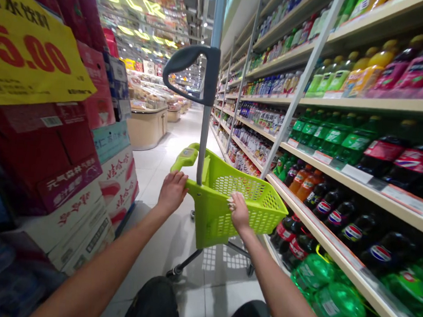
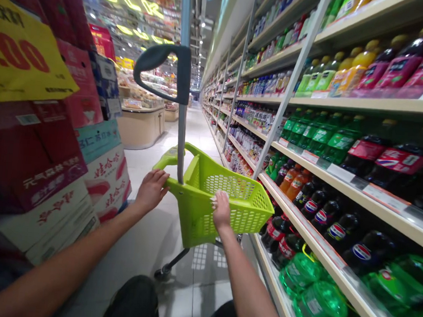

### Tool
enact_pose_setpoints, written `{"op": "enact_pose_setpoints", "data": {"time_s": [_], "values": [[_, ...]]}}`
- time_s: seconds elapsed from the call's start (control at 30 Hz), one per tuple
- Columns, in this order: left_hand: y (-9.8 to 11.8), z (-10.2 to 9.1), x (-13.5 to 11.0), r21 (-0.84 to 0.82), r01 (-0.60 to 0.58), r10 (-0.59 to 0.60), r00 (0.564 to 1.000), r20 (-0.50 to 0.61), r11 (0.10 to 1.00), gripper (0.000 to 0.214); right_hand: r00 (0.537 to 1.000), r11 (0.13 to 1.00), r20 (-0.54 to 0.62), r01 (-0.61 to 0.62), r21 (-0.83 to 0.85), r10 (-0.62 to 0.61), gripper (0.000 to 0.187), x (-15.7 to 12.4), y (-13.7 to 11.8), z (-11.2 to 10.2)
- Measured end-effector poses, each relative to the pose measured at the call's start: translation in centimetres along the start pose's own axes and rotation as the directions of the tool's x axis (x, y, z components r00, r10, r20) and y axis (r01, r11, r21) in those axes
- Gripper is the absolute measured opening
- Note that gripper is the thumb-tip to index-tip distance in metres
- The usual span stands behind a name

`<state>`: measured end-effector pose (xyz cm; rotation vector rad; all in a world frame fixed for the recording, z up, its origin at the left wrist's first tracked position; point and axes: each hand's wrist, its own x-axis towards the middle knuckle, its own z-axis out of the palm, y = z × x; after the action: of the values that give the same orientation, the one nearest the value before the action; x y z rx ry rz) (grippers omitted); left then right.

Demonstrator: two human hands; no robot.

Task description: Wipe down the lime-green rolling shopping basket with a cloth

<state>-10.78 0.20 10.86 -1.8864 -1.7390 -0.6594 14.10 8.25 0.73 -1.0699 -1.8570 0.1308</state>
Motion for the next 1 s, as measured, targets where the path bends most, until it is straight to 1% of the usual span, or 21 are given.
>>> {"op": "enact_pose_setpoints", "data": {"time_s": [0.07,0.13,0.2,0.23,0.3,0.4,0.47,0.53,0.6,0.7,0.77,0.8,0.83,0.9,0.93,1.0], "values": [[1.2,0.1,0.2,-0.012,0.005,-0.006,1.0,-0.02,1.0,0.033,0.999,0.996,0.005,0.05,0.07,-0.05,0.06,1.2,-4.0,2.0],[2.5,0.1,0.2,-0.019,0.016,-0.016,0.999,-0.039,1.0,0.031,0.995,0.989,-0.017,0.096,0.116,-0.095,0.061,1.9,-7.3,3.1],[3.6,-0.2,0.1,-0.025,0.023,-0.024,0.999,-0.049,0.999,0.03,0.99,0.979,-0.051,0.135,0.155,-0.128,0.064,2.0,-9.2,3.2],[3.9,-0.3,0.1,-0.032,0.021,-0.022,0.998,-0.05,0.999,0.031,0.988,0.974,-0.063,0.153,0.168,-0.144,0.065,1.9,-9.5,2.8],[4.0,-0.5,0.3,-0.062,-0.01,0.007,0.999,-0.043,0.998,0.034,0.982,0.967,-0.055,0.186,0.173,-0.179,0.067,1.3,-9.0,1.5],[3.1,-0.5,0.9,-0.138,-0.086,0.081,0.996,-0.037,0.987,0.04,0.982,0.973,-0.018,0.19,0.133,-0.19,0.065,0.5,-7.4,-0.6],[2.6,-0.2,1.3,-0.185,-0.132,0.128,0.991,-0.035,0.974,0.038,0.985,0.977,-0.025,0.171,0.125,-0.169,0.063,0.1,-7.0,-1.2],[2.7,0.1,1.5,-0.215,-0.143,0.138,0.99,-0.041,0.966,0.033,0.989,0.98,-0.067,0.138,0.141,-0.129,0.062,-0.2,-7.6,-1.1],[3.7,0.3,1.4,-0.222,-0.116,0.107,0.993,-0.054,0.968,0.03,0.989,0.98,-0.108,0.114,0.16,-0.098,0.063,-0.5,-8.8,-0.8],[6.2,0.0,0.6,-0.204,-0.057,0.046,0.997,-0.057,0.977,0.026,0.985,0.972,-0.09,0.162,0.168,-0.149,0.064,-0.4,-10.4,-1.2],[7.7,-0.7,0.1,-0.197,-0.046,0.039,0.998,-0.04,0.979,0.026,0.983,0.968,-0.066,0.183,0.171,-0.174,0.061,0.3,-10.7,-2.4],[8.2,-1.1,0.0,-0.202,-0.066,0.062,0.998,-0.027,0.977,0.029,0.984,0.969,-0.064,0.177,0.173,-0.168,0.058,0.8,-10.6,-3.2],[8.3,-1.4,0.0,-0.216,-0.109,0.109,0.994,-0.01,0.97,0.032,0.986,0.971,-0.064,0.163,0.177,-0.154,0.054,1.4,-10.3,-4.1],[7.8,-2.0,0.2,-0.252,-0.216,0.23,0.973,0.026,0.943,0.042,0.991,0.976,-0.041,0.131,0.175,-0.126,0.047,2.5,-9.4,-5.8],[7.3,-2.1,0.5,-0.26,-0.248,0.266,0.963,0.038,0.933,0.047,0.994,0.981,-0.018,0.108,0.164,-0.107,0.044,2.9,-8.9,-6.5],[6.0,-1.9,1.0,-0.236,-0.244,0.265,0.962,0.062,0.941,0.054,0.999,0.992,0.036,0.033,0.124,-0.038,0.04,3.5,-8.0,-7.9]]}}
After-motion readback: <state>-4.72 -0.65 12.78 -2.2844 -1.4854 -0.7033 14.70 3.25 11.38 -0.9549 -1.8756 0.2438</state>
